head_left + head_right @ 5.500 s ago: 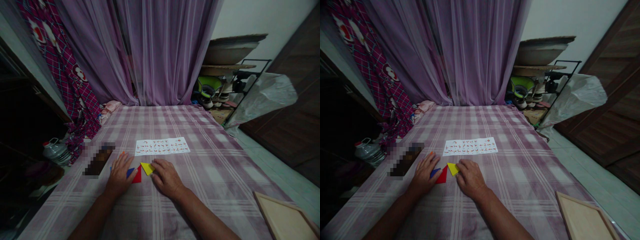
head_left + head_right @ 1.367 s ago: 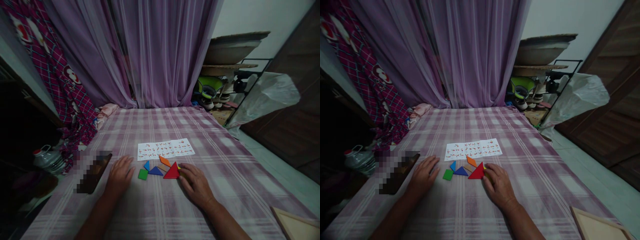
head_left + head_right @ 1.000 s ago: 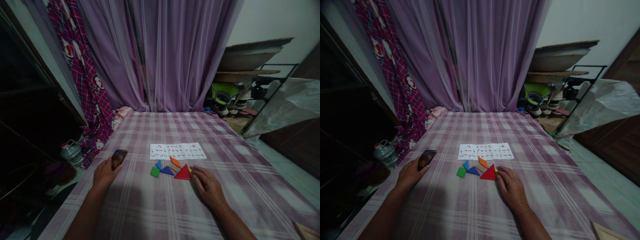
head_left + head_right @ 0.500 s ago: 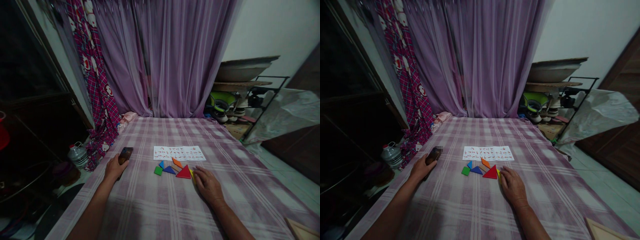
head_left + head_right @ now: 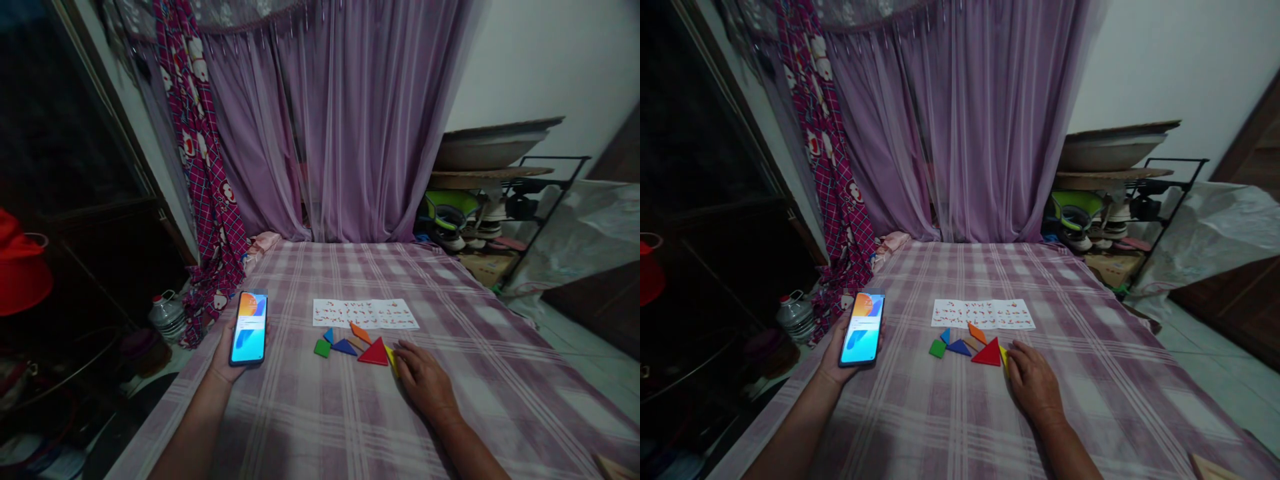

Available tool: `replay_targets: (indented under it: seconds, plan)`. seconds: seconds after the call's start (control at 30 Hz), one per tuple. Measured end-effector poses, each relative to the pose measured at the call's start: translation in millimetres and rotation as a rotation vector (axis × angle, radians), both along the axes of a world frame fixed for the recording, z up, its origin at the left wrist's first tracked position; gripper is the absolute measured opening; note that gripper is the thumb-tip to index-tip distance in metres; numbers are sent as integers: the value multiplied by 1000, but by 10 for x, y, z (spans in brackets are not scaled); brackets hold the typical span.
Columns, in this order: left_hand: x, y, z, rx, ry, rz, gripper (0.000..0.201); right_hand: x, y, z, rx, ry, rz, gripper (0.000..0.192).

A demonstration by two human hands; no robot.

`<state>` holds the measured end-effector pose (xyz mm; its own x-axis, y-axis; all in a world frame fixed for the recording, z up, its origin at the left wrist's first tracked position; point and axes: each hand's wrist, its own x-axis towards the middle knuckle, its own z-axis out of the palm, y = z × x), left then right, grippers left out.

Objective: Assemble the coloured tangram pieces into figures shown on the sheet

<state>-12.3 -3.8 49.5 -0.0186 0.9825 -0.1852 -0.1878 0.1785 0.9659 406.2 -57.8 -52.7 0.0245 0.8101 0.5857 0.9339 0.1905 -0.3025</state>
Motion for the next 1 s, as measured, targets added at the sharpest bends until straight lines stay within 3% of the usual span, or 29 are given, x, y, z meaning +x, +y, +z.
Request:
replay_targets:
  seconds: [0.13, 0.2, 0.33, 0.53, 0.63, 0.73, 0.83, 1.0]
  plan:
    - [-93, 193, 21, 26, 592, 85, 60, -4, 6, 4, 10, 13, 4, 34]
    - [-124, 305, 31, 30, 760, 121, 52, -17, 2, 26, 14, 32, 14, 33]
    - [-95, 411, -31, 15, 1119, 188, 56, -51, -14, 80, 14, 63, 41, 28]
    - [-33, 318, -218, -27, 1466, 151, 64, -93, -36, 147, -28, 42, 61, 29]
    - [-53, 305, -245, -72, 1672, 87, 65, -163, -26, 227, -74, 7, 117, 32]
    - [8, 320, -241, -109, 1739, 75, 66, -272, 14, 338, -175, -52, 206, 41]
    - [288, 304, -251, 67, 1773, 66, 64, -341, 61, 432, -285, -93, 275, 46]
    - [1170, 162, -354, 633, 1604, -383, 52, -216, 85, 469, -288, -104, 354, 37]
